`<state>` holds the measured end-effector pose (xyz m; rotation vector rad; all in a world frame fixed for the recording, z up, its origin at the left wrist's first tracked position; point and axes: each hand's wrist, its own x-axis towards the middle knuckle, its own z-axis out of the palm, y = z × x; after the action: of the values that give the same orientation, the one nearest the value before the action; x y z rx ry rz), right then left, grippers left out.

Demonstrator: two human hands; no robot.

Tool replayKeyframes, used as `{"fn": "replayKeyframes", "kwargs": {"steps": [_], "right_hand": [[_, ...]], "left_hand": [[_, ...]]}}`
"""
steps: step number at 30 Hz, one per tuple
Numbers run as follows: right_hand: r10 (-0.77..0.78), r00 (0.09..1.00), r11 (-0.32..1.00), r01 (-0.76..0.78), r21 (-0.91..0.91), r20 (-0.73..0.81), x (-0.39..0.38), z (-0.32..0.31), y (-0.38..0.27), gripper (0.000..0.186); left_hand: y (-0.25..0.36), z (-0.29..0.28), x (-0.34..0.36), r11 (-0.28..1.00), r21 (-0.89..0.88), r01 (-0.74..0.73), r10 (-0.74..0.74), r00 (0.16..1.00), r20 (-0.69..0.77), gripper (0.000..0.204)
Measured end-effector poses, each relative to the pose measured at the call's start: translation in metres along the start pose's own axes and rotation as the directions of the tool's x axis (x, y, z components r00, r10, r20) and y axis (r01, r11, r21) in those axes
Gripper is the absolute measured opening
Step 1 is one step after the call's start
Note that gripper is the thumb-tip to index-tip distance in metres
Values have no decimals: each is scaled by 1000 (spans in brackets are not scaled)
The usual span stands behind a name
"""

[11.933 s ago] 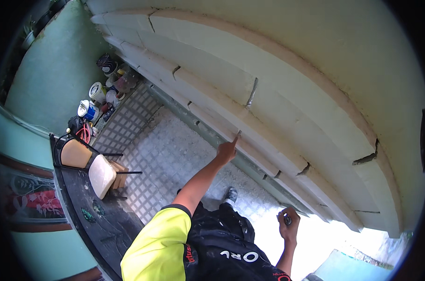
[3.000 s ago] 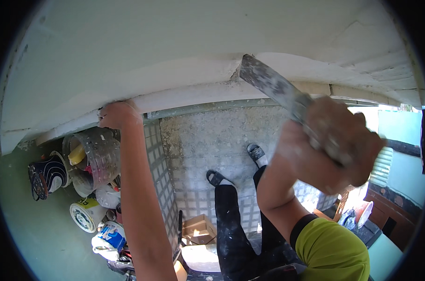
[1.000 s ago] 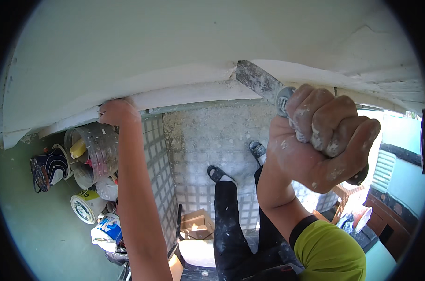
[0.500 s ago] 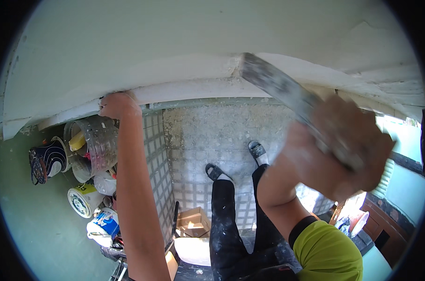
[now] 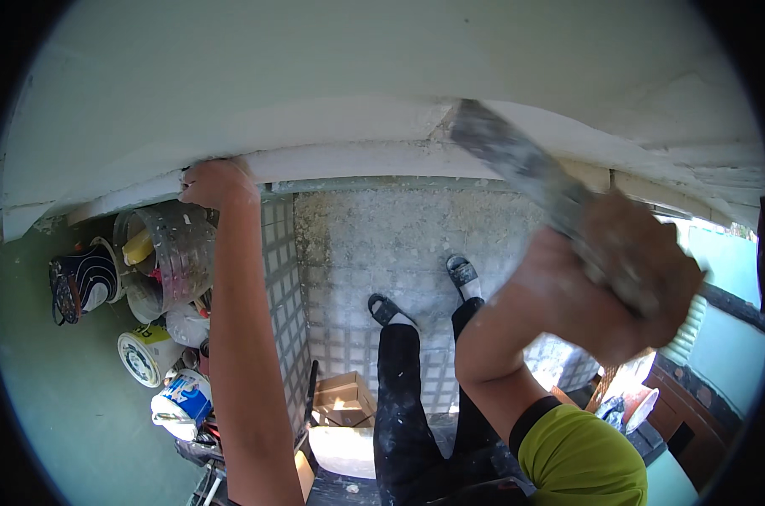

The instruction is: The recorder is using a putty knife to scrape and patch cracks in a concrete wall.

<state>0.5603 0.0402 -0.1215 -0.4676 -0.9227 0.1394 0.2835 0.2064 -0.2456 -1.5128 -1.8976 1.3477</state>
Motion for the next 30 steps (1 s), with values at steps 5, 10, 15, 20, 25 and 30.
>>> {"fn": "replayKeyframes", "kwargs": {"steps": [5,10,15,20,25,30], "right_hand": [[309,951,931,-309,193,29,-4,20,-17,37],[244,966,964,-251,83,88,-1,23,-8,38],[303,952,948,-306,87,54,-5,-1,-8,33],[284,959,954,-285,94,17,-20,6,42,33],[273,961,956,-266,125,-37,-44,-14,14,34],[318,948,939,-317,130,17,-23,2,-20,33]], "left_hand": [[-5,30,26,981,173,86,-79,996,-45,26],[2,13,10,985,-84,153,-161,982,-99,27],[9,9,9,957,-225,183,-209,973,-97,30],[23,19,15,994,-45,101,-105,989,-105,27],[13,18,23,935,-256,246,-265,963,-44,25],[8,30,19,954,-106,279,-294,942,-165,26]]}}
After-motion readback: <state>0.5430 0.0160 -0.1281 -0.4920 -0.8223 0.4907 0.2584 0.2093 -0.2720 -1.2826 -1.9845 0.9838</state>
